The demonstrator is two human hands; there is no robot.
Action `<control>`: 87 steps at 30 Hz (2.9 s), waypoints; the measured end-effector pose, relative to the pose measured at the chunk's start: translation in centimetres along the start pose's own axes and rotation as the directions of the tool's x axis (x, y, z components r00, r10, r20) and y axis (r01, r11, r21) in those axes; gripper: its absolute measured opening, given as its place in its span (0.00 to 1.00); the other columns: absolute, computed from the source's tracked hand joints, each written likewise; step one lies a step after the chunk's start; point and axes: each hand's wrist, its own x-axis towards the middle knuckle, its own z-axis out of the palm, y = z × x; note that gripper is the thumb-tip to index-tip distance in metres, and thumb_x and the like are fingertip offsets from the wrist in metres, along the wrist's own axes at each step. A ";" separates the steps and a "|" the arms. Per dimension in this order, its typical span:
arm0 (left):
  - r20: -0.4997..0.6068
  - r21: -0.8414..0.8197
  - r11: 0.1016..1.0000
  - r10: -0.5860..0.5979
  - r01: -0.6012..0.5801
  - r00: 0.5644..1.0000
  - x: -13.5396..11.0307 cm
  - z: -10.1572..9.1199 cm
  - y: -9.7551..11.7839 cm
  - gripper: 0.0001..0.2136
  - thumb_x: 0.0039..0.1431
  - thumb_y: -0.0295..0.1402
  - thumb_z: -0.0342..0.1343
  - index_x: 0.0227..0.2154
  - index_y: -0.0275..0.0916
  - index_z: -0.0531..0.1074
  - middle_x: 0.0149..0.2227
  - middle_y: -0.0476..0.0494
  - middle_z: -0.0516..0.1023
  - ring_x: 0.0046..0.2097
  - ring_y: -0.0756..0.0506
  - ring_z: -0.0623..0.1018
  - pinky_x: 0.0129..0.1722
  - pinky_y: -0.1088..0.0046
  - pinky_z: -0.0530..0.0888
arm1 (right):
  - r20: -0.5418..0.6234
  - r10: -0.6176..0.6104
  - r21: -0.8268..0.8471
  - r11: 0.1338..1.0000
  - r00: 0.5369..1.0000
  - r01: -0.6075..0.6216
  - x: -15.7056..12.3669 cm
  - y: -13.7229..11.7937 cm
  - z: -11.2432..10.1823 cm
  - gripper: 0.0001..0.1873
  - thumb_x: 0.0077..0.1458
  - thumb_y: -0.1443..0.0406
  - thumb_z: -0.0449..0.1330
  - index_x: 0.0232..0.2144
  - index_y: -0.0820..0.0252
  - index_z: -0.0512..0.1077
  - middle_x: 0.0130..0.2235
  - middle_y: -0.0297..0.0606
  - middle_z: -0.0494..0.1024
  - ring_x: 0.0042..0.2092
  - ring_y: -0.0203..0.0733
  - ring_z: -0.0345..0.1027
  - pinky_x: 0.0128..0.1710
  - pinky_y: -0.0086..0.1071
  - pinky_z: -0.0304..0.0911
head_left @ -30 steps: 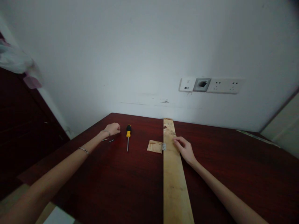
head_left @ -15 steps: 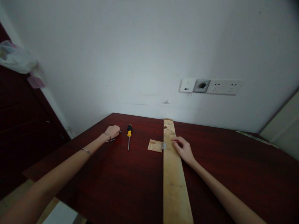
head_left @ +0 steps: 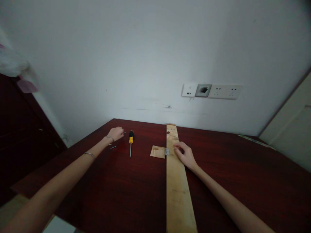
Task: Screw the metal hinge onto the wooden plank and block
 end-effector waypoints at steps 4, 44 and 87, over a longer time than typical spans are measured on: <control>-0.172 -0.209 0.978 -0.013 -0.024 0.985 3.3 -1.6 2.8 0.05 0.51 0.30 0.54 0.27 0.37 0.75 0.34 0.40 0.78 0.38 0.42 0.76 0.36 0.71 0.70 | 0.001 0.004 -0.013 1.000 1.000 -0.004 0.0 0.2 0.1 0.07 0.53 0.66 0.54 0.34 0.58 0.72 0.36 0.39 0.76 0.38 0.43 0.70 0.40 0.36 0.65; -0.286 -0.896 0.237 0.340 -0.376 0.896 -0.4 -1.6 21.8 0.07 0.53 0.32 0.58 0.28 0.33 0.75 0.30 0.45 0.75 0.31 0.51 0.73 0.32 0.77 0.70 | -0.051 0.265 0.367 0.901 0.963 -0.229 2.2 -3.9 0.5 0.11 0.49 0.58 0.61 0.31 0.59 0.77 0.37 0.40 0.80 0.38 0.44 0.74 0.40 0.36 0.69; -0.110 -0.957 0.255 0.109 -0.134 0.988 3.2 -0.4 17.0 0.10 0.56 0.30 0.55 0.37 0.32 0.77 0.32 0.41 0.80 0.32 0.50 0.77 0.31 0.76 0.74 | 0.103 0.231 0.131 0.961 0.968 -0.243 1.9 -0.3 2.0 0.09 0.47 0.61 0.60 0.26 0.60 0.76 0.29 0.37 0.80 0.31 0.41 0.72 0.35 0.33 0.65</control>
